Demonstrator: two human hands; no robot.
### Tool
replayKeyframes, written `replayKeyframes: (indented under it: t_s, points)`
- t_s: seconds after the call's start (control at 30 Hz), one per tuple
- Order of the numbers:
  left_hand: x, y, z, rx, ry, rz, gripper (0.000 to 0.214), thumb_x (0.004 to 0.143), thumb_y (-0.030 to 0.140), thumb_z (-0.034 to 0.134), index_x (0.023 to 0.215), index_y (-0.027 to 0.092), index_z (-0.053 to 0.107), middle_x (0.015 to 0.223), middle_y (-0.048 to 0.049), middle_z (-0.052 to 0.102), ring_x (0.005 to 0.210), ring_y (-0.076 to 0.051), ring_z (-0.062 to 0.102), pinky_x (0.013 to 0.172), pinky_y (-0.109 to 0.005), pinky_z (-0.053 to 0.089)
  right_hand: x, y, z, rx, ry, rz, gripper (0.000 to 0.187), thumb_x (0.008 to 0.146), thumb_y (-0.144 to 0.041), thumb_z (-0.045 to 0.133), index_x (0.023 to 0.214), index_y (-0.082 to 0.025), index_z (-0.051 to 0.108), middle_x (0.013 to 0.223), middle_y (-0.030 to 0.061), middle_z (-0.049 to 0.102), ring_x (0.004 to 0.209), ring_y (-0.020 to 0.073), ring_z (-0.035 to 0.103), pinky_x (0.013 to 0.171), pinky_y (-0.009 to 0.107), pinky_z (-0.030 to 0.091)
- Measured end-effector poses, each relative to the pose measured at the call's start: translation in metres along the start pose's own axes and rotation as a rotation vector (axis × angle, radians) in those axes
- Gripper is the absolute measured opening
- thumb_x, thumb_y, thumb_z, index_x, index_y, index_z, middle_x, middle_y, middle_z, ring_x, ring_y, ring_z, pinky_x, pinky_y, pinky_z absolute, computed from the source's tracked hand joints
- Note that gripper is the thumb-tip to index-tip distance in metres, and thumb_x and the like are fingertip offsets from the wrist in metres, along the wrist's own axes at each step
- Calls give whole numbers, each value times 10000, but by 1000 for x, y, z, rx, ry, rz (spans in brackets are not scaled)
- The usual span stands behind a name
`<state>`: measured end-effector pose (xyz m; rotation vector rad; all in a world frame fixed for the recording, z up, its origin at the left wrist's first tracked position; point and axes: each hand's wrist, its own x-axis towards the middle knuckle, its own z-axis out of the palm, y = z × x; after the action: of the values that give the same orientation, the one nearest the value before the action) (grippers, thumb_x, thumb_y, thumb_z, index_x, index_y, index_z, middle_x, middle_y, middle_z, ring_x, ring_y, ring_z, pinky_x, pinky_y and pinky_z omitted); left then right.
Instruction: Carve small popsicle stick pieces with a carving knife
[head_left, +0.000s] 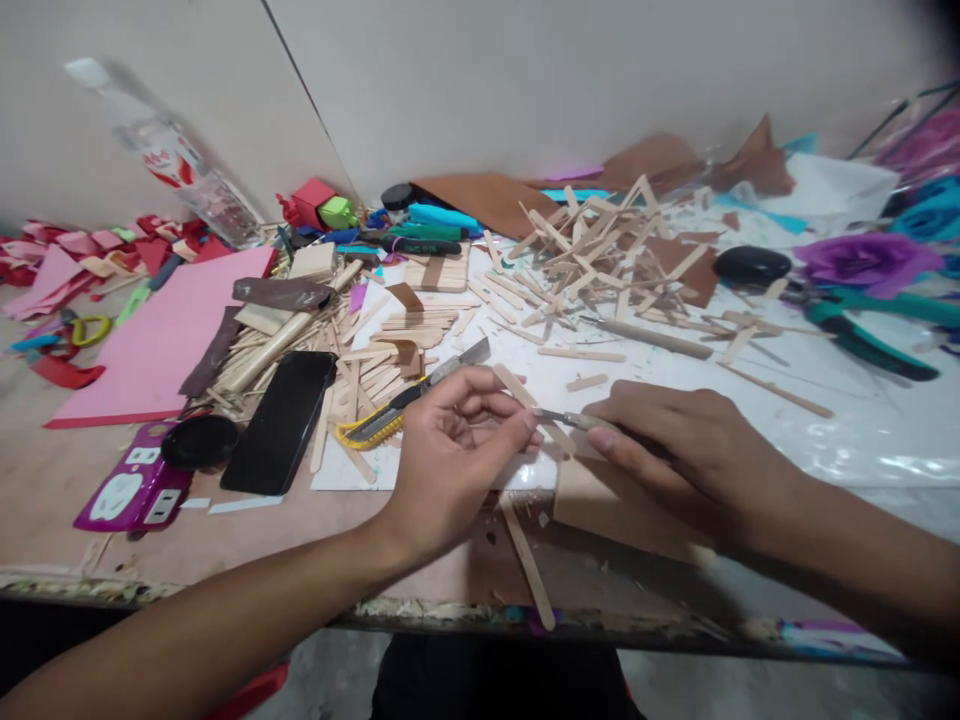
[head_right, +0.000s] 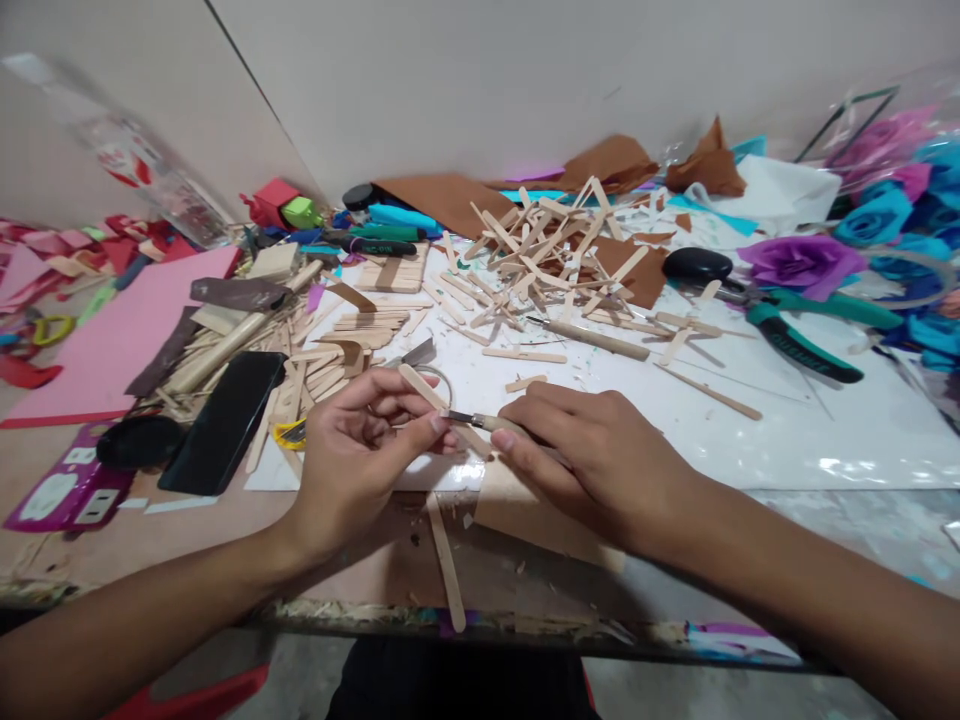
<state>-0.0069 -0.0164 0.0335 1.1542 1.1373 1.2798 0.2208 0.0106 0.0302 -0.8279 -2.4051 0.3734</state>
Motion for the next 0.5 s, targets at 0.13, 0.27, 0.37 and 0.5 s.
replayKeyframes:
  t_s: [0.13, 0.27, 0.37, 0.5]
  points:
    - [-2, -4, -3, 24, -12, 55, 179, 850, 191, 845, 889, 180, 670, 768, 2, 771, 697, -152, 793, 663, -206, 664, 1, -2, 1, -56, 29, -7, 219, 1097, -278, 505, 980, -182, 663, 804, 22, 649, 696, 149, 610, 626, 274, 401]
    - [-3, -5, -3, 58, -7, 70, 139, 870, 193, 834, 894, 176, 699, 795, -9, 785, 732, -155, 803, 692, -211, 670, 1, -3, 0, -80, 14, -8, 224, 1090, -276, 519, 957, -175, 669, 805, 32, 667, 686, 156, 602, 620, 284, 401]
    - [-3, -2, -2, 48, 17, 79, 161, 857, 209, 855, 870, 175, 698, 788, -12, 794, 725, -160, 808, 683, -210, 669, 2, -5, 0, -95, 48, -24, 207, 1078, -245, 535, 932, -179, 666, 778, 31, 658, 667, 156, 592, 609, 284, 393]
    - [-4, 0, 0, 64, 38, 66, 190, 841, 243, 877, 847, 181, 698, 778, -18, 801, 725, -180, 813, 666, -231, 674, 2, -7, -1, -110, 70, -25, 204, 1070, -236, 541, 915, -181, 661, 773, 32, 655, 659, 154, 583, 604, 283, 393]
